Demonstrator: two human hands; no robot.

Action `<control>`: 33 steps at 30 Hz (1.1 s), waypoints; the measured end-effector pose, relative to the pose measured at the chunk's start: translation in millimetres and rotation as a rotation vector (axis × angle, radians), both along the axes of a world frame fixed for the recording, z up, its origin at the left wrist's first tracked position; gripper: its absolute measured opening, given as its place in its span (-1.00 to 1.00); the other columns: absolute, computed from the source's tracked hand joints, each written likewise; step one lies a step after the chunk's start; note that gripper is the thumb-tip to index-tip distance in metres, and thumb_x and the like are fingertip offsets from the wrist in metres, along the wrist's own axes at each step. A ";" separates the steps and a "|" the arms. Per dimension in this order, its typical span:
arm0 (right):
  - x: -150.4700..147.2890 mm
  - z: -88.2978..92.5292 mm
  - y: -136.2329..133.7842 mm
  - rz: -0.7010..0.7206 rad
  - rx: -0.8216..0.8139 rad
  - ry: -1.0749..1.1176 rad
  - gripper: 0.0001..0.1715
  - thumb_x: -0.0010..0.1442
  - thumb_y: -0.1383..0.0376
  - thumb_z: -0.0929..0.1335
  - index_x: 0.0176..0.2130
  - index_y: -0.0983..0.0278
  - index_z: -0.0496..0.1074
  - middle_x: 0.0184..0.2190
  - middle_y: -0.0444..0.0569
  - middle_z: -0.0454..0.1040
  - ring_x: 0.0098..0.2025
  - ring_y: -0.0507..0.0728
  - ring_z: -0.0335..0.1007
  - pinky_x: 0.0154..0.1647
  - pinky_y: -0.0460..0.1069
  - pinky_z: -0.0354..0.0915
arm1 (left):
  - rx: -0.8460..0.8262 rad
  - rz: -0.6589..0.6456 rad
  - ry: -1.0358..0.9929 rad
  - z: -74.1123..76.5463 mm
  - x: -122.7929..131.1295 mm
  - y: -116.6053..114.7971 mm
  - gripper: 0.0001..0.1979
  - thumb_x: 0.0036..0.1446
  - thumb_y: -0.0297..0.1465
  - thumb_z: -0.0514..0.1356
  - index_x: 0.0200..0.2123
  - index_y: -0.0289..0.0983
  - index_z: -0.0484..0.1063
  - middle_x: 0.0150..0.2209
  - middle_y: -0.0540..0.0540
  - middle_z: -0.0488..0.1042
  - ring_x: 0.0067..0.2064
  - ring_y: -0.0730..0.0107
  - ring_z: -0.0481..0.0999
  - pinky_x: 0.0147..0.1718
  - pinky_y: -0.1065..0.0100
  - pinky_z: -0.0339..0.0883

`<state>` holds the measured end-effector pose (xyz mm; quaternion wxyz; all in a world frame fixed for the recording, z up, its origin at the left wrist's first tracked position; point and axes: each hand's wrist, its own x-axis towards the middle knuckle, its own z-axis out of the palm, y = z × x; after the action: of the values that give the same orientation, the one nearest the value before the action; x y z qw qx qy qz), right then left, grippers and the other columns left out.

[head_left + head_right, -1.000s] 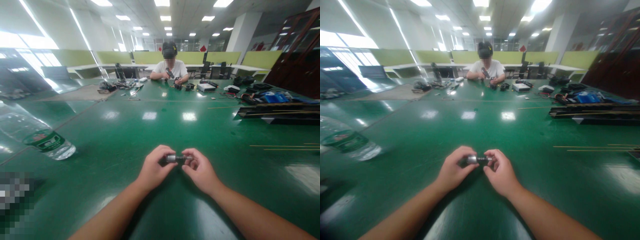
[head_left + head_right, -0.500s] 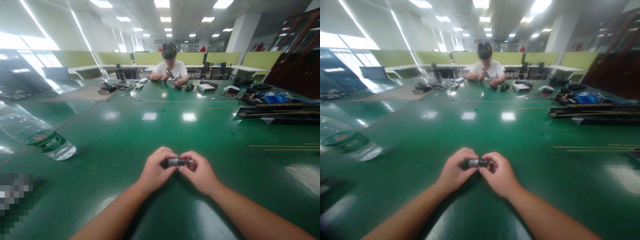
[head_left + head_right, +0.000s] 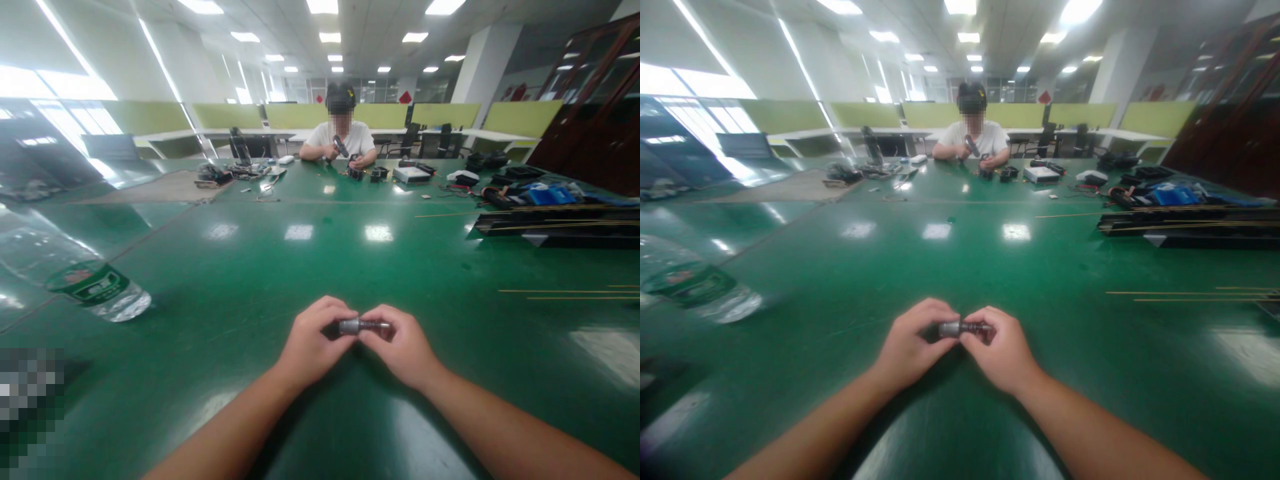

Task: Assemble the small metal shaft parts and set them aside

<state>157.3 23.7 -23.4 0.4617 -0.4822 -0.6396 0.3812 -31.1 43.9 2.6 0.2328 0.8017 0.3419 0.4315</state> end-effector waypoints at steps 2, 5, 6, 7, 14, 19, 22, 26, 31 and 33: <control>0.1 0.3 -0.1 0.003 -0.003 0.011 -0.87 0.08 0.38 0.43 -0.29 0.28 0.56 -0.37 -0.05 0.55 -0.35 0.11 0.45 -0.34 -0.05 0.33 | 0.005 0.010 0.011 0.1 0.3 -0.7 -0.81 0.04 -0.52 0.33 -0.23 -0.23 0.57 -0.24 -0.11 0.55 -0.19 0.33 0.53 -0.19 0.35 0.41; 0.5 1.2 -0.2 0.008 -0.011 0.035 -0.89 0.08 0.38 0.42 -0.31 0.28 0.56 -0.38 -0.06 0.55 -0.35 0.11 0.46 -0.33 -0.04 0.34 | 0.009 0.021 0.023 0.0 0.7 -0.8 -0.78 0.02 -0.54 0.34 -0.22 -0.22 0.58 -0.24 -0.09 0.56 -0.20 0.35 0.54 -0.20 0.37 0.41; 0.9 1.4 -0.1 0.008 -0.013 0.043 -0.90 0.08 0.37 0.42 -0.31 0.28 0.56 -0.38 -0.06 0.56 -0.35 0.12 0.47 -0.32 -0.04 0.34 | 0.011 0.022 0.025 -0.1 0.7 -0.6 -0.77 0.02 -0.54 0.35 -0.22 -0.21 0.59 -0.25 -0.09 0.56 -0.20 0.35 0.54 -0.21 0.37 0.41; 1.2 1.5 0.1 0.008 -0.014 0.050 -0.91 0.08 0.37 0.43 -0.32 0.28 0.56 -0.39 -0.06 0.56 -0.35 0.12 0.47 -0.32 -0.04 0.34 | 0.012 0.023 0.027 -0.3 0.7 -0.3 -0.77 0.01 -0.54 0.35 -0.22 -0.21 0.59 -0.24 -0.09 0.56 -0.20 0.35 0.54 -0.21 0.37 0.41; 2.4 2.9 1.1 -0.016 -0.005 0.079 -0.94 0.04 0.35 0.45 -0.38 0.29 0.56 -0.43 -0.06 0.56 -0.38 0.12 0.47 -0.35 -0.04 0.35 | 0.015 0.025 0.045 -0.4 -1.7 2.4 -0.77 0.01 -0.51 0.37 -0.21 -0.20 0.60 -0.24 -0.09 0.57 -0.21 0.34 0.55 -0.22 0.37 0.43; 1.1 2.8 0.8 -0.022 -0.010 0.122 -0.95 0.03 0.34 0.45 -0.39 0.29 0.55 -0.45 -0.07 0.56 -0.40 0.11 0.47 -0.38 -0.05 0.36 | 0.018 0.041 0.060 0.5 -3.0 2.9 -0.77 0.01 -0.50 0.38 -0.22 -0.19 0.60 -0.24 -0.09 0.58 -0.21 0.33 0.56 -0.22 0.36 0.45; 1.1 2.3 0.8 -0.022 -0.004 0.110 -0.95 0.03 0.34 0.45 -0.39 0.27 0.55 -0.45 -0.07 0.56 -0.41 0.11 0.47 -0.38 -0.05 0.36 | 0.024 0.042 0.067 0.6 -3.3 3.5 -0.78 0.01 -0.48 0.38 -0.22 -0.19 0.60 -0.24 -0.10 0.58 -0.22 0.32 0.57 -0.23 0.35 0.45; 1.3 2.1 0.9 -0.023 -0.003 0.092 -0.93 0.04 0.32 0.46 -0.37 0.28 0.56 -0.44 -0.06 0.56 -0.40 0.11 0.46 -0.39 -0.05 0.35 | 0.030 0.043 0.069 0.5 -4.1 4.0 -0.79 0.02 -0.47 0.37 -0.21 -0.19 0.60 -0.24 -0.10 0.58 -0.22 0.32 0.56 -0.23 0.35 0.45; 0.5 1.5 1.7 -0.043 -0.018 0.088 -0.90 0.04 0.29 0.47 -0.38 0.29 0.57 -0.45 -0.05 0.56 -0.42 0.11 0.44 -0.40 -0.05 0.33 | 0.031 0.048 0.086 0.7 -5.9 4.1 -0.77 0.02 -0.48 0.38 -0.20 -0.18 0.60 -0.23 -0.09 0.58 -0.21 0.34 0.56 -0.22 0.37 0.45; 0.4 0.6 2.3 -0.044 -0.025 0.091 -0.90 0.04 0.29 0.47 -0.38 0.29 0.57 -0.44 -0.05 0.56 -0.42 0.11 0.44 -0.38 -0.04 0.34 | 0.040 0.054 0.091 1.1 -6.4 4.4 -0.77 0.02 -0.48 0.38 -0.20 -0.18 0.60 -0.23 -0.09 0.58 -0.21 0.34 0.56 -0.22 0.37 0.46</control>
<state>157.7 26.0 -22.8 0.4927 -0.4840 -0.6022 0.4003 -37.4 48.3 3.7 0.1891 0.8155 0.3650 0.4074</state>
